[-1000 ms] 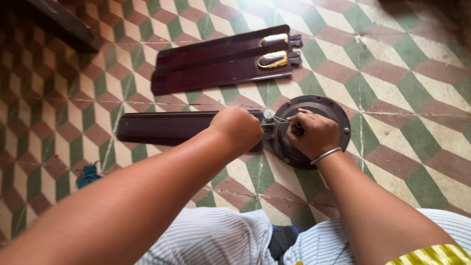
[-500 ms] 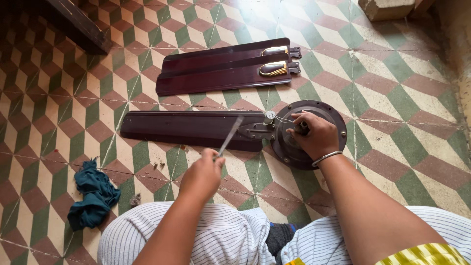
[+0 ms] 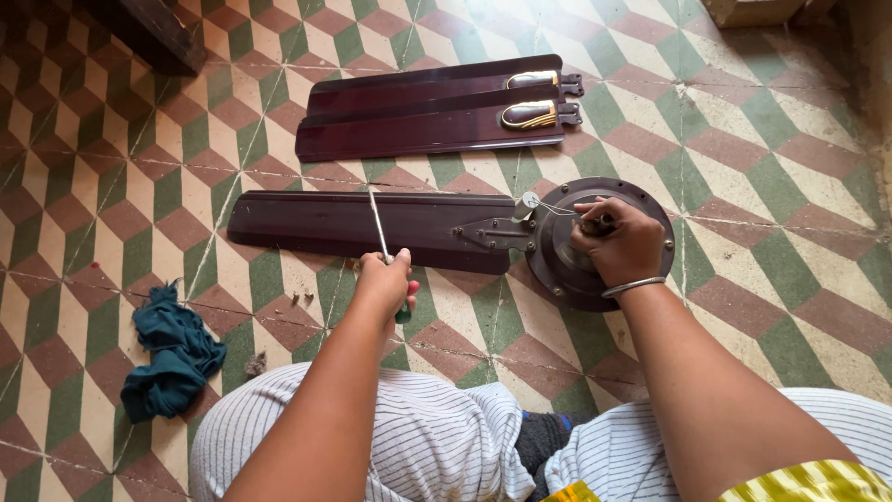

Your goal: The person attaches a fan blade to the central motor housing using a screwdriver to tighten screws. They then pick up a second blade and attach it to the housing, securing it with screws.

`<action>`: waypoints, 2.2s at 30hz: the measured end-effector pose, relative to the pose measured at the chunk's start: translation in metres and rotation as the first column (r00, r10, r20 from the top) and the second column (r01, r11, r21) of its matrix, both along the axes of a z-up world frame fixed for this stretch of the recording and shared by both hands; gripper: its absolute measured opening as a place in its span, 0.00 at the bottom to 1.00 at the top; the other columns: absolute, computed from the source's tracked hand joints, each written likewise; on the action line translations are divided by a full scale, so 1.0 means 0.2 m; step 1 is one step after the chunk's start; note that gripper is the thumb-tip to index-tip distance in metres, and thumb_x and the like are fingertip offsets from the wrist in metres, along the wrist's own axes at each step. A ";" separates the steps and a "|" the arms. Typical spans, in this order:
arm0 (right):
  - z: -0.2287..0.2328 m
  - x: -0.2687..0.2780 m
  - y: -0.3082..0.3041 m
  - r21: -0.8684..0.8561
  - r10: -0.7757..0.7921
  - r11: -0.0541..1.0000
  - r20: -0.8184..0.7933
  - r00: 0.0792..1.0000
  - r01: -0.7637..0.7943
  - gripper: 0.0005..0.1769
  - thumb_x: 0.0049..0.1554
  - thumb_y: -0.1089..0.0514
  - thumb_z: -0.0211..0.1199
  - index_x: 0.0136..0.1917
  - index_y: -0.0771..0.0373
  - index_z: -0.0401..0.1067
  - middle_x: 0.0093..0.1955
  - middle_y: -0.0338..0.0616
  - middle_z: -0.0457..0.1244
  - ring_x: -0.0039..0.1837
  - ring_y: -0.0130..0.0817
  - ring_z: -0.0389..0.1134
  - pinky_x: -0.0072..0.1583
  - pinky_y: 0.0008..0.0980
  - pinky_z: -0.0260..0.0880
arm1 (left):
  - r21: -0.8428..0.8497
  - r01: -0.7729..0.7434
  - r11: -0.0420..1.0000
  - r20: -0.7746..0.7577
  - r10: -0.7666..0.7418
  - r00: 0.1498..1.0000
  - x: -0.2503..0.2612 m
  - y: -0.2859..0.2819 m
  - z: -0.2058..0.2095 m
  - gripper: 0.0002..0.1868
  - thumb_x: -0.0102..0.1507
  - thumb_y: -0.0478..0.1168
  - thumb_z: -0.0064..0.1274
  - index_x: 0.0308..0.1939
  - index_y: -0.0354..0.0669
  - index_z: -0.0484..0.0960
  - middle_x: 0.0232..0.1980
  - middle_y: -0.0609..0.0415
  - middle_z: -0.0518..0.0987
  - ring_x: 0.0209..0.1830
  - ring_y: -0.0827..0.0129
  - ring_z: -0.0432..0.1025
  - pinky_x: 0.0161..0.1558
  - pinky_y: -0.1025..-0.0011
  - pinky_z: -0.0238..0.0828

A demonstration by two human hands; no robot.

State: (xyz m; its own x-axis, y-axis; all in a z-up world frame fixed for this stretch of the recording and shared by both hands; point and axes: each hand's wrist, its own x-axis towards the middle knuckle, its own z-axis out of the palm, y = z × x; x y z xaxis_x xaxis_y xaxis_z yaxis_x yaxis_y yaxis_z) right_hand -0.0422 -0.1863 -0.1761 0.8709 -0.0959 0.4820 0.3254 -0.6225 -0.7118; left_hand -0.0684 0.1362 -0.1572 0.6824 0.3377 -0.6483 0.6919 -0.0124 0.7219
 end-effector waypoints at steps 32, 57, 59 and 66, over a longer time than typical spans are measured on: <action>0.03 -0.05 0.00 -0.196 0.089 0.978 0.102 0.991 -0.067 0.16 0.46 0.58 0.78 0.44 0.57 0.73 0.53 0.39 0.72 0.58 0.40 0.74 0.54 0.36 0.76 | 0.610 0.790 -0.057 -0.518 -0.783 0.344 0.06 -0.48 0.73 0.13 0.65 0.50 0.55 0.47 0.51 0.87 0.42 0.48 0.85 0.43 0.53 0.79 0.49 0.57 0.76; -0.03 -0.02 0.02 -0.284 0.045 0.959 0.126 0.991 -0.007 0.11 0.46 0.58 0.74 0.44 0.50 0.78 0.47 0.43 0.72 0.58 0.40 0.75 0.50 0.38 0.76 | 0.483 0.297 -0.823 -0.786 -0.558 -0.266 0.21 -0.74 0.73 0.05 0.59 0.36 0.59 0.37 0.47 0.88 0.42 0.53 0.85 0.43 0.58 0.80 0.40 0.61 0.78; -0.03 -0.02 0.02 -0.280 0.046 0.960 0.127 0.991 -0.009 0.13 0.45 0.58 0.74 0.45 0.50 0.78 0.46 0.42 0.72 0.58 0.40 0.75 0.51 0.37 0.76 | 0.481 0.219 -0.849 -0.778 -0.528 -0.341 0.15 -0.71 0.73 0.05 0.59 0.36 0.58 0.36 0.47 0.88 0.41 0.54 0.85 0.42 0.58 0.80 0.38 0.62 0.78; -0.02 -0.05 0.01 -0.285 0.049 0.958 0.130 0.990 -0.010 0.12 0.44 0.59 0.74 0.42 0.51 0.76 0.47 0.37 0.72 0.58 0.39 0.75 0.52 0.36 0.76 | 0.621 0.381 -0.685 -0.707 -0.699 -0.106 0.03 -0.69 0.73 0.08 0.62 0.41 0.54 0.35 0.48 0.89 0.38 0.56 0.85 0.39 0.59 0.81 0.34 0.62 0.79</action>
State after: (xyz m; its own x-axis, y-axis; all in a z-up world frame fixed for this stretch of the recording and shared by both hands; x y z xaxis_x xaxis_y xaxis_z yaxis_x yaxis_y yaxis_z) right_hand -0.0515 -0.1841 -0.1795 0.7967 0.0861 0.5982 0.4269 -0.7808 -0.4561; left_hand -0.0623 -0.0021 -0.0106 0.6517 -0.5765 -0.4928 -0.7410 -0.6224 -0.2519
